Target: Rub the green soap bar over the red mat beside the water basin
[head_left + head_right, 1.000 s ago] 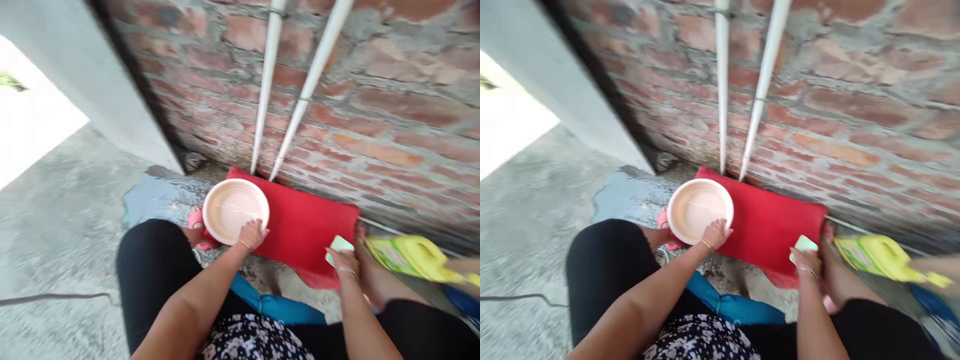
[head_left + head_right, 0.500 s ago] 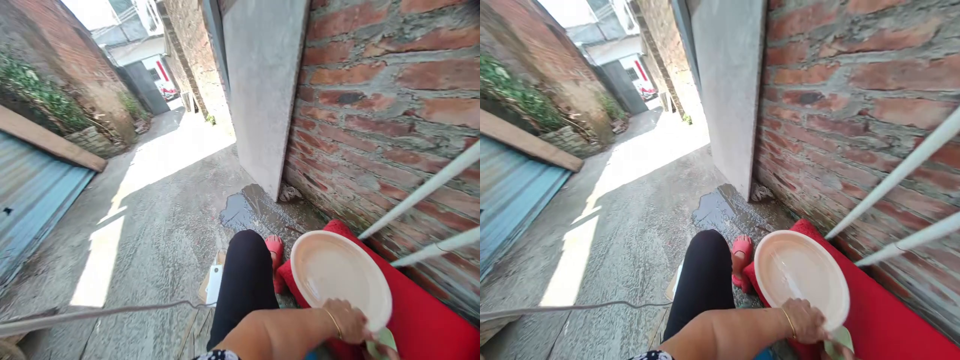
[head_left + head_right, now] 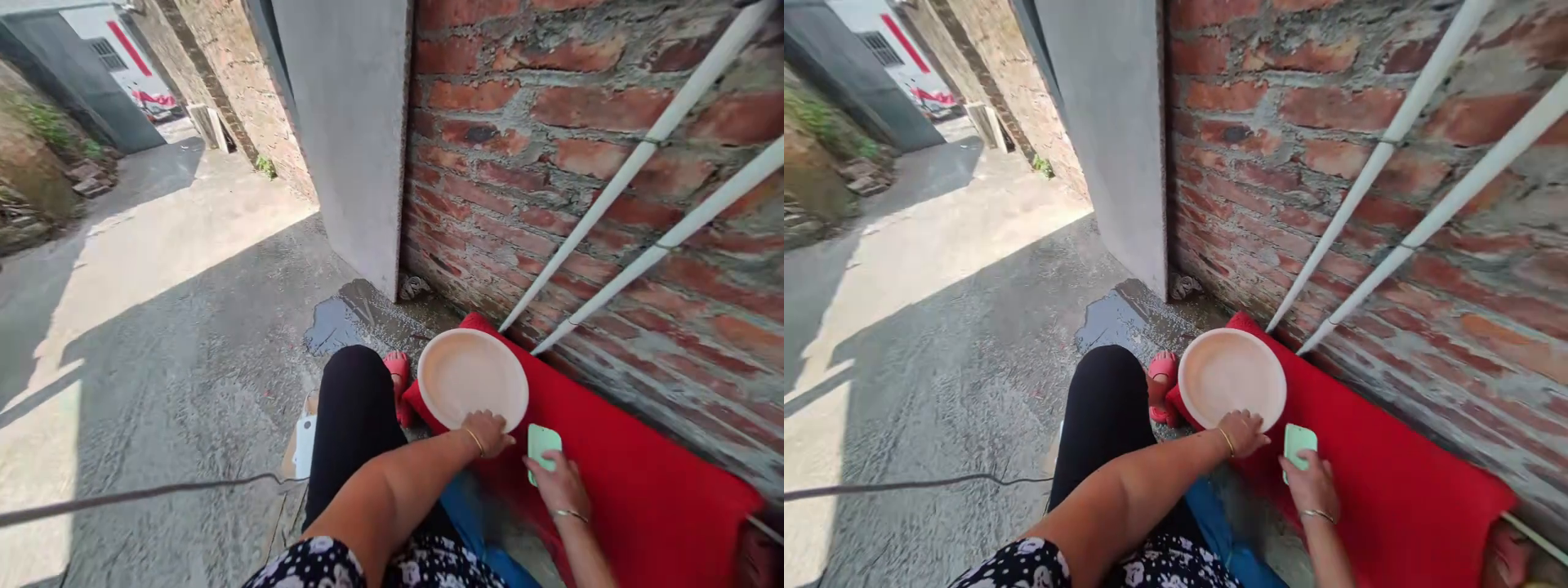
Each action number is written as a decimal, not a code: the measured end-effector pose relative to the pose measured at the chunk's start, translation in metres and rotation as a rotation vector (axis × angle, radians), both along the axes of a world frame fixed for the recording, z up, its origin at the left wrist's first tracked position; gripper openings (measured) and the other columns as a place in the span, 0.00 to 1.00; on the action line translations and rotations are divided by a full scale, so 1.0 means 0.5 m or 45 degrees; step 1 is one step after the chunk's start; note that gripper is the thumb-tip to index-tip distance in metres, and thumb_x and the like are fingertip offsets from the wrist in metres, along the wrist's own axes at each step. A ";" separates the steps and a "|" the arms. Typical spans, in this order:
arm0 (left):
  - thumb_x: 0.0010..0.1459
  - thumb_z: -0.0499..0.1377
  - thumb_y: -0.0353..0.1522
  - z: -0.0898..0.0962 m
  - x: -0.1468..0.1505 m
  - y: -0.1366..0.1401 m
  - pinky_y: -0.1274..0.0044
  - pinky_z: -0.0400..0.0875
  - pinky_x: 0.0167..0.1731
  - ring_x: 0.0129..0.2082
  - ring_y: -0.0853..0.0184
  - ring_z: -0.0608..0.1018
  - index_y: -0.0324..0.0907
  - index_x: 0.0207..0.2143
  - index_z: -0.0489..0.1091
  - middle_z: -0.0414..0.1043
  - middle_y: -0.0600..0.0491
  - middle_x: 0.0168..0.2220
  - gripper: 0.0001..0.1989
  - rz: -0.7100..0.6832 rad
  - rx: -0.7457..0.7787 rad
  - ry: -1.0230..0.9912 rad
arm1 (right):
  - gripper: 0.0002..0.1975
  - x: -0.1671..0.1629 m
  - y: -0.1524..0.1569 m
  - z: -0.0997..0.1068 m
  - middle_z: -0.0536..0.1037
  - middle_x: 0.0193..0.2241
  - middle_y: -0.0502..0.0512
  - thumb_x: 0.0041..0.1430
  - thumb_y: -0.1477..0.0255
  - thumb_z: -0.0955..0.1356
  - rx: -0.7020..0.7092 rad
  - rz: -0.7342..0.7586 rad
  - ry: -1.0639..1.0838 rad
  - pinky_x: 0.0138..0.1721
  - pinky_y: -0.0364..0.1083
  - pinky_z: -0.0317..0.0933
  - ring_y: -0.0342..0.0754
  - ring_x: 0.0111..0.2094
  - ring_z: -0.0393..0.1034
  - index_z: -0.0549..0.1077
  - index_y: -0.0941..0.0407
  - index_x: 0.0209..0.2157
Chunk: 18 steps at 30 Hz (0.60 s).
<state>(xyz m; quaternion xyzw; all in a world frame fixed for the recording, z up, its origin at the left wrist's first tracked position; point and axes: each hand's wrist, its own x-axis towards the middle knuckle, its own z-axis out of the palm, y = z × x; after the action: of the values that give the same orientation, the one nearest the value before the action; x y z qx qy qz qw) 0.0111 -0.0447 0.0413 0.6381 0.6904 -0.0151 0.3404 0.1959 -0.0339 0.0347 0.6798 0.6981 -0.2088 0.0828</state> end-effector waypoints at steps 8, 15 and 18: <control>0.60 0.51 0.44 0.012 0.018 0.007 0.68 0.66 0.50 0.52 0.58 0.71 0.43 0.56 0.57 0.64 0.43 0.54 0.25 -0.113 -0.050 0.158 | 0.18 0.071 0.015 -0.070 0.68 0.40 0.55 0.54 0.56 0.65 -0.138 -0.199 -0.001 0.35 0.45 0.60 0.50 0.39 0.70 0.70 0.52 0.42; 0.59 0.53 0.34 0.021 0.027 0.013 0.69 0.66 0.50 0.53 0.58 0.70 0.41 0.57 0.55 0.63 0.42 0.55 0.24 -0.167 -0.033 0.235 | 0.19 0.213 0.018 -0.038 0.70 0.41 0.61 0.54 0.58 0.66 -0.183 -0.570 -0.076 0.35 0.45 0.60 0.52 0.41 0.70 0.71 0.56 0.42; 0.59 0.52 0.34 0.023 0.023 0.014 0.70 0.65 0.51 0.54 0.59 0.69 0.41 0.58 0.53 0.62 0.42 0.56 0.25 -0.192 -0.038 0.249 | 0.18 0.126 0.010 -0.037 0.69 0.42 0.57 0.53 0.58 0.67 -0.109 -0.440 0.007 0.36 0.44 0.59 0.48 0.39 0.70 0.70 0.53 0.42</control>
<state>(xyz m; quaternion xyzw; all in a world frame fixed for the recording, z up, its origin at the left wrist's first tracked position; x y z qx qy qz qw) 0.0224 -0.0377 0.0526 0.6785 0.6701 -0.1132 0.2788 0.2588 -0.0288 0.0163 0.7849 0.5616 -0.2513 0.0728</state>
